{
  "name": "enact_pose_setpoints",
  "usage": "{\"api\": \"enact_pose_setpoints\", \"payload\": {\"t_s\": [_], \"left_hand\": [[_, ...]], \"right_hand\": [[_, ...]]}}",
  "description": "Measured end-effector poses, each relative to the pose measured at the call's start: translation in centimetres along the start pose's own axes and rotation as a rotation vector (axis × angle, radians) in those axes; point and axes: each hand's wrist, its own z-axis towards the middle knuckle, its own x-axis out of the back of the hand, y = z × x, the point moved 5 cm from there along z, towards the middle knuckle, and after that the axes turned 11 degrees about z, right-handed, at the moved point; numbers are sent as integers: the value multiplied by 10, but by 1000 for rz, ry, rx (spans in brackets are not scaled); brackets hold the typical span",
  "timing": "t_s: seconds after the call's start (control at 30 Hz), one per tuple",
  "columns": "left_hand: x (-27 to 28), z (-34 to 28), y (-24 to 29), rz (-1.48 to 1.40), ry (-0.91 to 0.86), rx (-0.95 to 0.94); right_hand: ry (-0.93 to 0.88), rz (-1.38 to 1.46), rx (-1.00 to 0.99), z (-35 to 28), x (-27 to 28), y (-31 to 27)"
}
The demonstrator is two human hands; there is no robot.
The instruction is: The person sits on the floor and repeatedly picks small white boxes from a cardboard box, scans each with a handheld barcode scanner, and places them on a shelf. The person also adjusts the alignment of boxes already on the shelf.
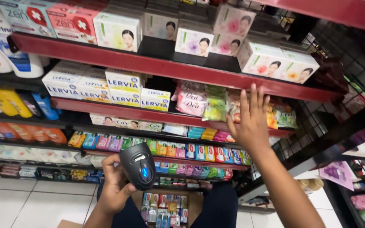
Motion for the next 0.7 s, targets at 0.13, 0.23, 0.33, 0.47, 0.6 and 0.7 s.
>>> {"api": "enact_pose_setpoints", "payload": {"t_s": [0.13,0.23,0.33,0.47,0.6,0.7], "left_hand": [[-17,-18,-8,-11,-33,66],[-21,-31,-17,-11,-74,78],[-25,-39,-14,-11,-87,83],[-27,-47,-6,-18,-81,93],[-25,-52,-3,-8,-56,92],[-21,-53,-1,-7,-52,78]], "right_hand": [[45,93,-48,-40,9,-18],[136,196,-165,-46,30,-7],[323,118,-185,-36,55,30],[376,16,-161,-13,75,72],[296,-140,-135,3,73,90],[263,-160,-128,5,69,95]]}}
